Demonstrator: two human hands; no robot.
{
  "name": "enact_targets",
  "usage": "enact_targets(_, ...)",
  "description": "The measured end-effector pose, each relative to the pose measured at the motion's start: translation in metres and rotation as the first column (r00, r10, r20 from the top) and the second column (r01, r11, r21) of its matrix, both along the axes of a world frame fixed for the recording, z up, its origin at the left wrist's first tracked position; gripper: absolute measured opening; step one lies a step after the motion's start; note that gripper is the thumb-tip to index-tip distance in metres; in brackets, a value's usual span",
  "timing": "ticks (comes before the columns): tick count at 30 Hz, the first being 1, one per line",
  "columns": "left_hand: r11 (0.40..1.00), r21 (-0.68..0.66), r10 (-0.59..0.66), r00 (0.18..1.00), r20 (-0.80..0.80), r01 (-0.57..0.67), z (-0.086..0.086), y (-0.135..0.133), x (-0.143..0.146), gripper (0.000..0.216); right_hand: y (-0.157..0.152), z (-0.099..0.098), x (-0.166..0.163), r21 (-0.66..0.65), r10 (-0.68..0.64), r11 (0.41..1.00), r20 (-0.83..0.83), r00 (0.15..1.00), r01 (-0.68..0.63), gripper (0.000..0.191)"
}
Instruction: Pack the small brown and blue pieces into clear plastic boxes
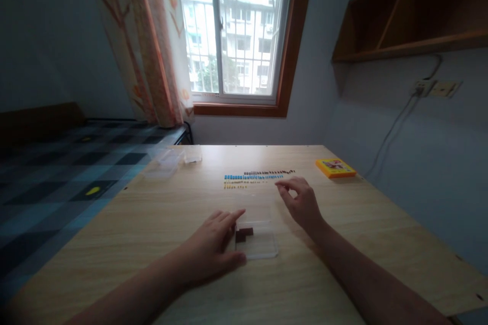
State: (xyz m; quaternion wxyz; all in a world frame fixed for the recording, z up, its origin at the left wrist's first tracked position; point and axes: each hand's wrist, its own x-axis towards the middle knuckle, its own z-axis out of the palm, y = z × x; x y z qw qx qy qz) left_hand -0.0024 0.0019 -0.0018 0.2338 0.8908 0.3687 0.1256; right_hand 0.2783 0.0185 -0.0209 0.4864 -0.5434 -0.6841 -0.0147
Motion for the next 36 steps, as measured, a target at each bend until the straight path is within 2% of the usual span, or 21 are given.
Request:
enact_targets(3, 1.0, -0.003, -0.001, 1.0, 0.018, 0.001, 0.0, 0.0, -0.001, 0.084, 0.012, 0.008, 0.007, 0.01, -0.031, 0.999, 0.098, 0.995, 0.03, 0.022)
enact_targets(6, 1.0, -0.007, 0.008, 1.0, 0.027, -0.008, -0.001, 0.0, -0.001, 0.084, 0.03, 0.019, 0.007, -0.032, 0.003, 1.0, 0.187, 0.982, 0.003, 0.02)
enact_targets(10, 1.0, -0.005, 0.008, 0.999, 0.037, -0.007, -0.003, 0.0, -0.001, 0.085, 0.069, 0.029, -0.005, -0.132, 0.061, 0.991, 0.319, 0.946, -0.019, 0.017)
enact_targets(15, 0.999, -0.031, 0.015, 0.999, 0.042, -0.013, -0.003, -0.001, -0.001, 0.087, 0.122, 0.031, -0.029, -0.29, 0.107, 0.956, 0.468, 0.877, 0.038, 0.011)
enact_targets(19, 1.0, -0.023, 0.008, 0.998, 0.057, -0.006, -0.004, -0.001, -0.002, 0.088, 0.148, 0.03, -0.044, -0.396, 0.161, 0.913, 0.564, 0.81, 0.095, 0.024)
enact_targets(22, 1.0, -0.01, 0.005, 0.998, 0.069, -0.005, -0.008, -0.001, -0.002, 0.088, 0.157, 0.028, -0.051, -0.432, 0.185, 0.893, 0.612, 0.769, 0.129, 0.03)
enact_targets(27, 1.0, -0.002, 0.002, 0.997, 0.074, -0.002, -0.012, 0.0, -0.001, 0.09, 0.163, 0.025, -0.054, -0.461, 0.204, 0.871, 0.656, 0.726, 0.172, 0.031)
enact_targets(36, 1.0, 0.005, 0.004, 0.997, 0.073, -0.004, -0.012, -0.001, -0.002, 0.091, 0.163, 0.022, -0.053, -0.476, 0.231, 0.865, 0.659, 0.716, 0.16, 0.031)
